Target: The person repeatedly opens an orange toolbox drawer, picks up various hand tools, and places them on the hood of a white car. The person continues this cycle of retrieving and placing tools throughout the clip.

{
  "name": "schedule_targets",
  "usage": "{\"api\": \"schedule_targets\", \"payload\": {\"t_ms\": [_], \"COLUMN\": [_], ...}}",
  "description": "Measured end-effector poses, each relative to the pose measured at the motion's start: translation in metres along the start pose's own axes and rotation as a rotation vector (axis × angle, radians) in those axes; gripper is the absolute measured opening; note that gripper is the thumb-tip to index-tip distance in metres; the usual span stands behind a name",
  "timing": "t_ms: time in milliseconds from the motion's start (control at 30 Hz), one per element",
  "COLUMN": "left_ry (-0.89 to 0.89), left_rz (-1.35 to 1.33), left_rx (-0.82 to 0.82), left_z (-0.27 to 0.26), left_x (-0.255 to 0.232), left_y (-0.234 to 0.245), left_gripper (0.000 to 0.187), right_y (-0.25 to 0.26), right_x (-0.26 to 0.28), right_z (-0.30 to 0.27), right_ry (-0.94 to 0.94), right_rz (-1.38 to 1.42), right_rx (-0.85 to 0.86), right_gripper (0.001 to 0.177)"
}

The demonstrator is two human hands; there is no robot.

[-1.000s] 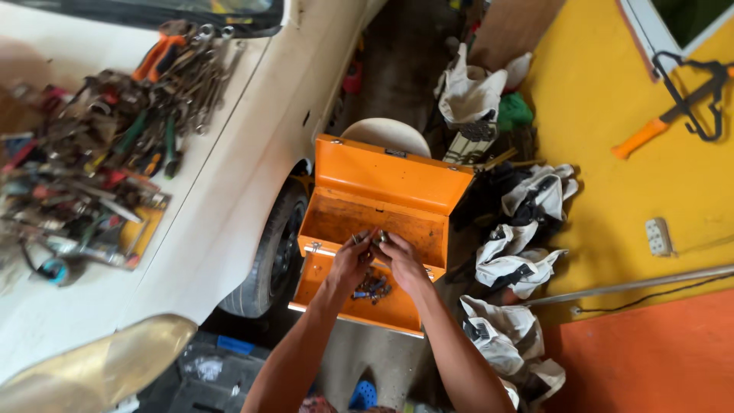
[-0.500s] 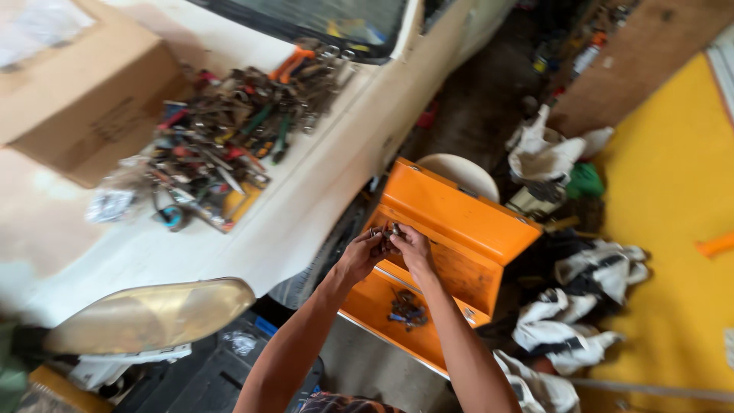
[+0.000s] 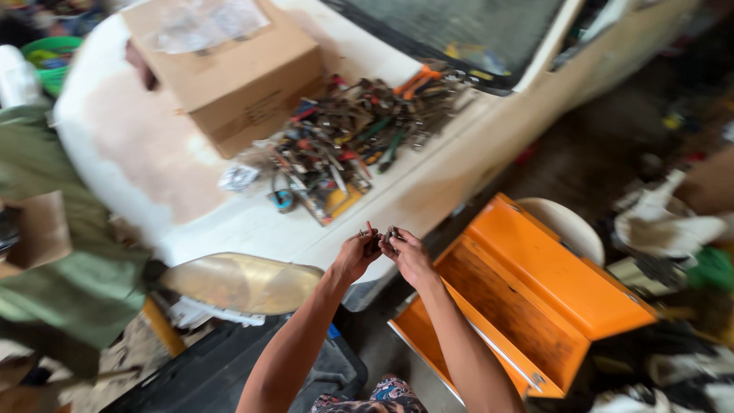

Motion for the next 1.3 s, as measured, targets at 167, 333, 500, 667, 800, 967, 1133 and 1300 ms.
{"api": "schedule_targets", "payload": {"t_ms": [167,333,500,667,800,967,1133,1300], "left_ry": [-0.113,-0.075,-0.056,-0.141,-0.208,-0.232,-0.259,-0.297], "left_rz": [0.011,0.219,0.237,0.279,0.262,0.223,0.252,0.225], "left_rx": [0.023,-0.110,-0.161,-0.197,-0.242,-0.291,-0.242,-0.206], "left_z": [0.009,0.032,0.067,0.106,0.134,0.150,0.158,0.166], "left_x": [-0.046,-0.056,-0.061,-0.077,-0.089,-0.092,-0.103,-0.106], "left_y": [0.041,0.099,0.125,0.118,0.113,0.120,0.115,0.102], "left_gripper": [0.019,0.023,0.027,0.029,0.030,0.030,0.029,0.029], "right_y": [-0.060,-0.073,-0.052,-0.045,-0.051,-0.089,-0.108,-0.114], "right_x": [-0.019,-0.032,-0.020,0.015,0.053,0.078,0.083,0.074], "right_z": [0.036,0.078,0.130,0.185,0.213,0.222,0.213,0.206], "right_ry": [-0.142,-0.188,-0.142,-0.037,0.131,0.549,0.752,0.697], "right_rz": [0.046,-0.278,-0.453,-0.520,-0.942,-1.308,-1.394,-1.498], "right_rx": [0.201,0.115,0.022,0.001,-0.190,-0.251,-0.300,-0.259], "right_gripper": [0.024,0.030,0.034,0.030,0.029,0.028,0.031,0.029]}}
Point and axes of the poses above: each hand's wrist, its own z-axis towards the middle knuckle, its own y-axis out of the back of the hand, x = y × z, the point moved 10 cm from there along z, towards the middle knuckle, and after that the axes turned 14 degrees about -y, right-handed, at the moved point
